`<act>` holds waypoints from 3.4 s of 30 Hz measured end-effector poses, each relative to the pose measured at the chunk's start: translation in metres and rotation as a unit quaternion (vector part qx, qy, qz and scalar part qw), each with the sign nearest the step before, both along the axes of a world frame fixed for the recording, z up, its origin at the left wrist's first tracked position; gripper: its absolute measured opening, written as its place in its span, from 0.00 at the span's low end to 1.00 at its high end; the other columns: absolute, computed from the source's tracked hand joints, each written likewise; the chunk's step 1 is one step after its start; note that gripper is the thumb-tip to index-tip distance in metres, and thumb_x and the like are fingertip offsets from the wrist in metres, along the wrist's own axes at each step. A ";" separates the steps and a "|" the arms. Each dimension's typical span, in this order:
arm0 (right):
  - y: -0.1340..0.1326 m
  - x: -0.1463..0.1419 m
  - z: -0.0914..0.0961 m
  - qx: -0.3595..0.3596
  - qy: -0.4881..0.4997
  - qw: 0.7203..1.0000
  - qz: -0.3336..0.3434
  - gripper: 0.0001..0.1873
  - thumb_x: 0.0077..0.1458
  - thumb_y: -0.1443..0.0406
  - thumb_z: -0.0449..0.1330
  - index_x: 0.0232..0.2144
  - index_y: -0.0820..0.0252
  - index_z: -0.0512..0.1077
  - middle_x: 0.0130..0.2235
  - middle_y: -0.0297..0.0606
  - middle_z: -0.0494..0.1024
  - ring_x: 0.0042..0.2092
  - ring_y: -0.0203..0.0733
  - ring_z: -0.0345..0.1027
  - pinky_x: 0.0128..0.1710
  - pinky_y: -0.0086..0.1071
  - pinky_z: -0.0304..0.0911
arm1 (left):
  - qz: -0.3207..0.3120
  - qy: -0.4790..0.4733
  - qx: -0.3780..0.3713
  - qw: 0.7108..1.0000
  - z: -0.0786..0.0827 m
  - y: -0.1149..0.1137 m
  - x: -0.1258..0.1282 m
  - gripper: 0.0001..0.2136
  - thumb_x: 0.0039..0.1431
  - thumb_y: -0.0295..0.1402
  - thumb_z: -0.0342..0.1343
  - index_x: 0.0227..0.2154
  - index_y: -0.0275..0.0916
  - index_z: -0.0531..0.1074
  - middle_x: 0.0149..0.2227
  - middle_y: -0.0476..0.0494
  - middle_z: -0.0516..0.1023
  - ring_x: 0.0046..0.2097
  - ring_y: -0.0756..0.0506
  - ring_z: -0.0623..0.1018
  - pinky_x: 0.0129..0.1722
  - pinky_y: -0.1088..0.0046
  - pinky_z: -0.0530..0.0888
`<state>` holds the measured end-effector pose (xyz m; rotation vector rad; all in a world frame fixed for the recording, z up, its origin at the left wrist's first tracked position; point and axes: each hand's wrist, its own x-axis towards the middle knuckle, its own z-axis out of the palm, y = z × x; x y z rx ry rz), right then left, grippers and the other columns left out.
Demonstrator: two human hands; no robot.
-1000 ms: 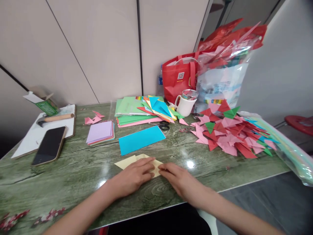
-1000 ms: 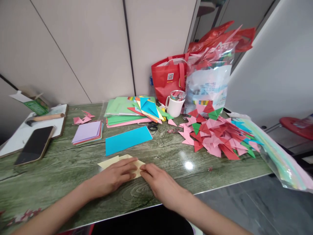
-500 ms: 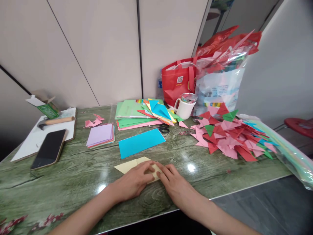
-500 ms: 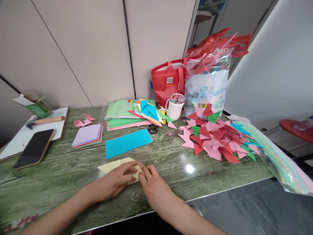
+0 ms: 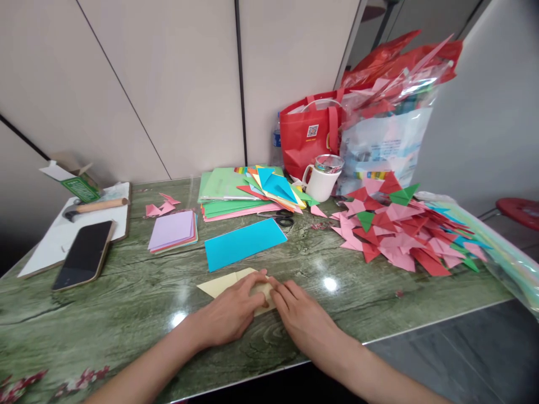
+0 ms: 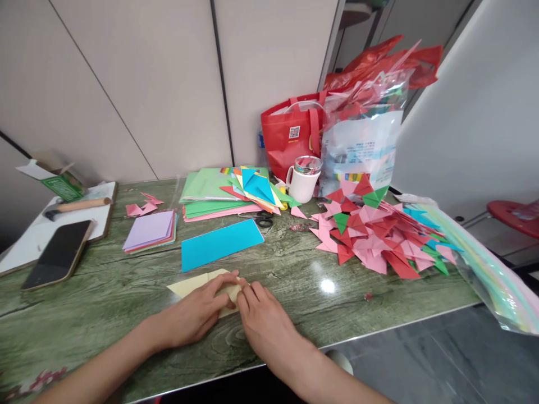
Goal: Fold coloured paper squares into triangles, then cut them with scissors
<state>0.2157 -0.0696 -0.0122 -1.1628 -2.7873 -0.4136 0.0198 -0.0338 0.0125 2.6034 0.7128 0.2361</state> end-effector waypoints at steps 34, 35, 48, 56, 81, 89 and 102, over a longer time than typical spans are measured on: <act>0.018 0.000 0.025 -0.159 0.103 0.964 -0.186 0.10 0.51 0.68 0.64 0.38 0.63 0.71 0.38 0.45 0.75 0.39 0.50 0.72 0.34 0.36 0.66 | 0.077 0.004 0.121 0.990 -0.010 -0.007 -0.004 0.29 0.63 0.31 0.50 0.64 0.39 0.45 0.65 0.35 0.53 0.66 0.37 0.50 0.62 0.46 0.53; 0.021 -0.001 0.030 -0.198 0.109 0.955 -0.190 0.12 0.50 0.68 0.64 0.39 0.63 0.71 0.38 0.45 0.75 0.39 0.49 0.72 0.35 0.35 0.66 | 0.092 -0.024 0.119 0.988 -0.010 -0.006 -0.007 0.28 0.65 0.33 0.49 0.64 0.40 0.45 0.65 0.36 0.53 0.66 0.38 0.51 0.62 0.49 0.55; 0.103 0.053 0.047 -0.302 0.518 0.782 -0.168 0.15 0.55 0.59 0.54 0.42 0.63 0.65 0.28 0.37 0.74 0.26 0.41 0.70 0.21 0.30 0.63 | 0.399 -0.160 0.172 0.887 -0.029 0.052 -0.070 0.17 0.59 0.39 0.54 0.49 0.39 0.68 0.51 0.40 0.75 0.52 0.38 0.74 0.52 0.58 0.71; 0.185 0.060 0.062 -0.211 0.550 0.784 -0.196 0.30 0.54 0.64 0.54 0.58 0.67 0.56 0.49 0.54 0.71 0.31 0.43 0.75 0.31 0.38 0.73 | 0.315 -0.026 0.156 0.936 -0.037 0.048 -0.063 0.22 0.53 0.40 0.63 0.49 0.39 0.69 0.54 0.37 0.72 0.60 0.35 0.66 0.59 0.48 0.59; 0.107 -0.001 0.011 -0.142 0.148 0.972 0.115 0.21 0.58 0.61 0.59 0.53 0.63 0.68 0.54 0.48 0.71 0.54 0.47 0.67 0.53 0.40 0.64 | 0.212 -0.014 0.176 0.961 -0.017 0.039 -0.056 0.12 0.58 0.38 0.59 0.42 0.38 0.73 0.46 0.39 0.77 0.48 0.39 0.76 0.49 0.58 0.73; 0.092 -0.008 0.004 -0.053 0.133 0.980 0.138 0.12 0.61 0.64 0.56 0.45 0.62 0.72 0.47 0.44 0.77 0.48 0.45 0.71 0.46 0.40 0.68 | 0.206 0.002 0.157 0.966 -0.020 0.032 -0.052 0.26 0.52 0.41 0.64 0.52 0.38 0.66 0.56 0.35 0.69 0.58 0.35 0.67 0.55 0.55 0.68; 0.081 -0.004 -0.012 0.006 0.132 0.984 0.119 0.15 0.59 0.61 0.59 0.46 0.64 0.71 0.49 0.48 0.75 0.49 0.51 0.69 0.43 0.42 0.67 | 0.224 0.025 0.132 0.965 -0.023 0.035 -0.052 0.30 0.53 0.47 0.61 0.56 0.39 0.64 0.60 0.34 0.64 0.61 0.36 0.63 0.58 0.54 0.64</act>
